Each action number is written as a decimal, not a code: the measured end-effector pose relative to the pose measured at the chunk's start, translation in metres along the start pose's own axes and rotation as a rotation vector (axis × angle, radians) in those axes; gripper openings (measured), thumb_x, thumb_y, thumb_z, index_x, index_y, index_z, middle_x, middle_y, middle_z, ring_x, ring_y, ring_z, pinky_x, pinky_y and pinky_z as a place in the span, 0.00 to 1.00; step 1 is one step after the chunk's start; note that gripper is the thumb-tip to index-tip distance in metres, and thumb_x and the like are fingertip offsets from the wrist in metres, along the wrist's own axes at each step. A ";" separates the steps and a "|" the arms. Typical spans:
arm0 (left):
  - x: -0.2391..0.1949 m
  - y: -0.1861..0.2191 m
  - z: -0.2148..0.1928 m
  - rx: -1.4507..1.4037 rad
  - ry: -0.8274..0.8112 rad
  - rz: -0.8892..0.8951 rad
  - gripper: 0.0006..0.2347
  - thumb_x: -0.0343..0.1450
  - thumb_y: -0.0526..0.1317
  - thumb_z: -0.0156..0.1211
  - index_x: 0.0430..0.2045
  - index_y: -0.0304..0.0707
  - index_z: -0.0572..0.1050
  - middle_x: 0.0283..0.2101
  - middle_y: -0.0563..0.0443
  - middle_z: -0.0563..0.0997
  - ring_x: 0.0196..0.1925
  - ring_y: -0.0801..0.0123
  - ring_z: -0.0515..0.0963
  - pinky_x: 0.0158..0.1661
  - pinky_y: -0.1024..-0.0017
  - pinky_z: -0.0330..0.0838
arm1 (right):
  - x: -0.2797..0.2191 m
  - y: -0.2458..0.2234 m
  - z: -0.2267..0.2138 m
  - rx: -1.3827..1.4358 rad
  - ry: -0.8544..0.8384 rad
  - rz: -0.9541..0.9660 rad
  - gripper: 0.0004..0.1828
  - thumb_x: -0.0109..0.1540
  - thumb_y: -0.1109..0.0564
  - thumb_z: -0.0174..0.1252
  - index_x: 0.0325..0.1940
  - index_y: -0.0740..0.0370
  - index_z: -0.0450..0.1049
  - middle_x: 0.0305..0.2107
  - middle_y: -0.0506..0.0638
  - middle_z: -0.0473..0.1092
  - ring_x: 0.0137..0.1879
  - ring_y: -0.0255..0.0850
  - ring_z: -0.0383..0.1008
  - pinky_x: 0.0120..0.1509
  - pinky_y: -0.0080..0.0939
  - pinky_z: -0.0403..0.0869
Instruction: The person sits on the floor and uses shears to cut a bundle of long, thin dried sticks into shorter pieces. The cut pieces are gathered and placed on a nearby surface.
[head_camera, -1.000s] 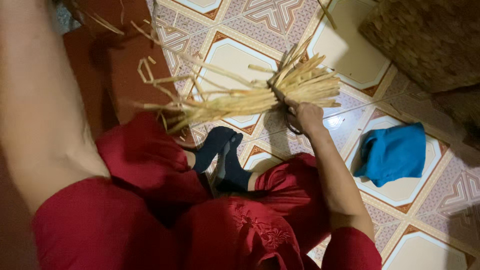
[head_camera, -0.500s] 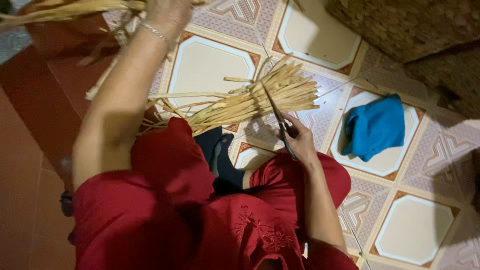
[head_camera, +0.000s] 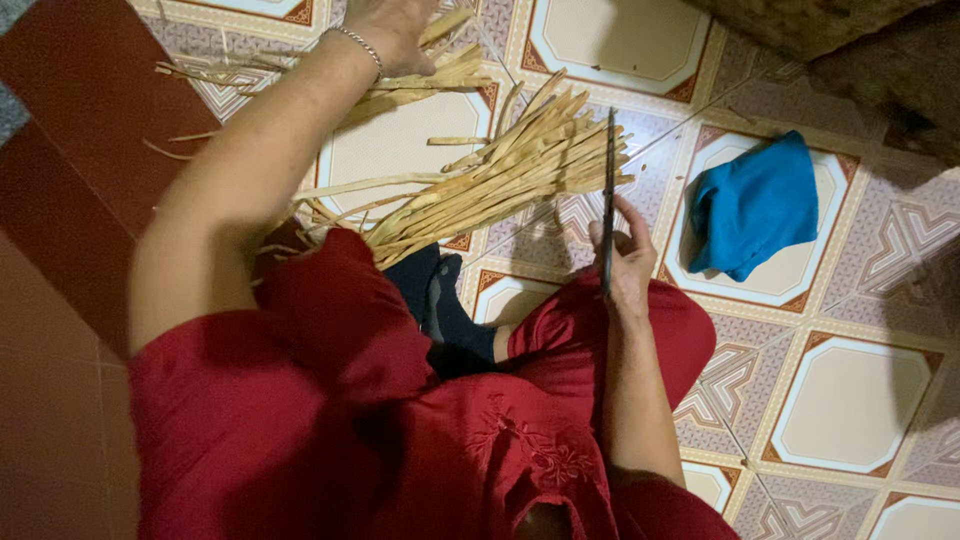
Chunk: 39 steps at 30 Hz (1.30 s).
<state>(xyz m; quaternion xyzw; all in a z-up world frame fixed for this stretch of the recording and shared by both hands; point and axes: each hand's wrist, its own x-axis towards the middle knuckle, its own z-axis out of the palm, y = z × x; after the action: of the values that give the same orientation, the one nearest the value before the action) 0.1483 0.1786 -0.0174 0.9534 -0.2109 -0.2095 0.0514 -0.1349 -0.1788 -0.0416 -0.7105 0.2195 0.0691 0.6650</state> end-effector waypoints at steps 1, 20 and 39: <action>-0.001 0.006 0.001 0.036 -0.065 0.009 0.27 0.62 0.48 0.76 0.52 0.32 0.75 0.51 0.33 0.79 0.54 0.44 0.78 0.52 0.51 0.72 | 0.000 0.001 -0.001 -0.002 0.010 -0.019 0.28 0.67 0.54 0.65 0.70 0.61 0.68 0.20 0.38 0.62 0.24 0.26 0.58 0.27 0.30 0.55; -0.015 0.156 0.192 -0.602 0.098 -0.353 0.09 0.77 0.40 0.51 0.34 0.37 0.77 0.43 0.43 0.79 0.50 0.54 0.79 0.55 0.58 0.73 | -0.008 -0.040 -0.014 0.337 0.030 -0.157 0.31 0.74 0.41 0.48 0.65 0.75 0.66 0.21 0.42 0.57 0.23 0.29 0.53 0.26 0.31 0.54; -0.012 0.175 0.173 -0.521 0.448 -0.146 0.06 0.68 0.39 0.64 0.28 0.36 0.75 0.37 0.40 0.79 0.42 0.51 0.78 0.44 0.56 0.74 | -0.021 -0.019 -0.025 0.415 -0.002 -0.187 0.32 0.73 0.39 0.44 0.66 0.70 0.65 0.21 0.44 0.60 0.21 0.29 0.55 0.23 0.31 0.55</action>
<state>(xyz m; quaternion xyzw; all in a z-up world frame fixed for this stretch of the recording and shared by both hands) -0.0007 0.0234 -0.1375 0.9431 -0.0651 -0.0449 0.3229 -0.1512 -0.1980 -0.0136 -0.5757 0.1616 -0.0384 0.8006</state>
